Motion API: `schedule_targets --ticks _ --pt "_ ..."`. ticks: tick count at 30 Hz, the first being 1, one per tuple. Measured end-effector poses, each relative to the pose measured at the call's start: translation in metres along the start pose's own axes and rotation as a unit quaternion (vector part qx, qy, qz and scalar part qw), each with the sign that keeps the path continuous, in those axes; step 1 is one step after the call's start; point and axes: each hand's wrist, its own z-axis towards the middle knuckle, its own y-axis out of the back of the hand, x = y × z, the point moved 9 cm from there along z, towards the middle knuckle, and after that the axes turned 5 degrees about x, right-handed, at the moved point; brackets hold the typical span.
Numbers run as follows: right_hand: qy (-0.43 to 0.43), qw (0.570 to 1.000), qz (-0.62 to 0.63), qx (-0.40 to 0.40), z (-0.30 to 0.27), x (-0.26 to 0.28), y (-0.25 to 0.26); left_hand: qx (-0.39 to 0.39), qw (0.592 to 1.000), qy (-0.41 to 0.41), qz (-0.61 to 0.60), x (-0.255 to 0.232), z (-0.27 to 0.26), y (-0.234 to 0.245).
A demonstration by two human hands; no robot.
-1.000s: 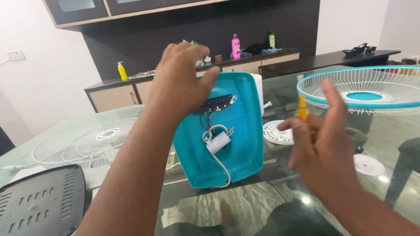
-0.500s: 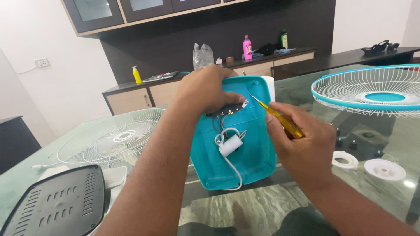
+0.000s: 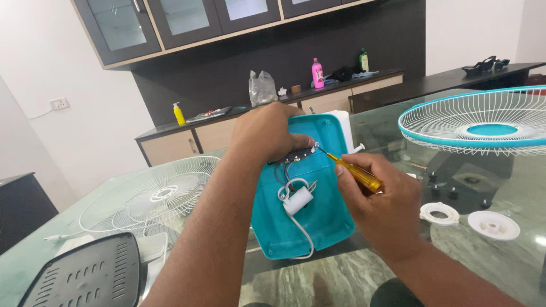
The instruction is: The person uses a screwdriver to remove screws from the back cover of a small appliance, then detaches the internal circuit board and capacitor. The back cover is set aside, and the internal components are handled and separated from the main housing.
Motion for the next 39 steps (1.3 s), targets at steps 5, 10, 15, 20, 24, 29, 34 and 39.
schedule_targets --ticks 5,10,15,20,24,29,34,39 --pt "-0.013 1.000 0.018 0.001 0.000 -0.004 0.000 0.003 1.000 0.012 -0.002 0.002 -0.001 -0.001" --pt "-0.045 0.998 0.031 0.006 0.002 -0.012 -0.002 0.004 1.000 0.014 -0.002 0.001 0.001 -0.001" --pt "-0.030 0.999 0.035 0.004 0.001 -0.013 -0.002 0.000 1.000 0.012 0.003 0.003 0.002 -0.003" --pt "-0.024 0.999 0.043 0.004 0.004 -0.011 -0.002 -0.005 1.000 0.014 -0.011 0.004 0.002 -0.004" --pt "-0.041 0.999 0.005 0.013 0.009 -0.004 0.001 -0.034 0.999 -0.008 -0.012 0.002 0.002 -0.001" --pt "-0.097 0.990 -0.074 0.076 0.025 0.001 0.003 -0.029 0.999 -0.012 -0.017 0.003 0.008 -0.010" --pt "-0.126 0.974 -0.125 0.139 0.049 0.009 0.002 -0.057 0.997 -0.040 0.012 -0.005 0.013 -0.009" --pt "-0.112 0.971 -0.137 0.164 0.058 0.010 -0.001 -0.063 0.997 -0.045 0.016 -0.004 0.014 -0.013"
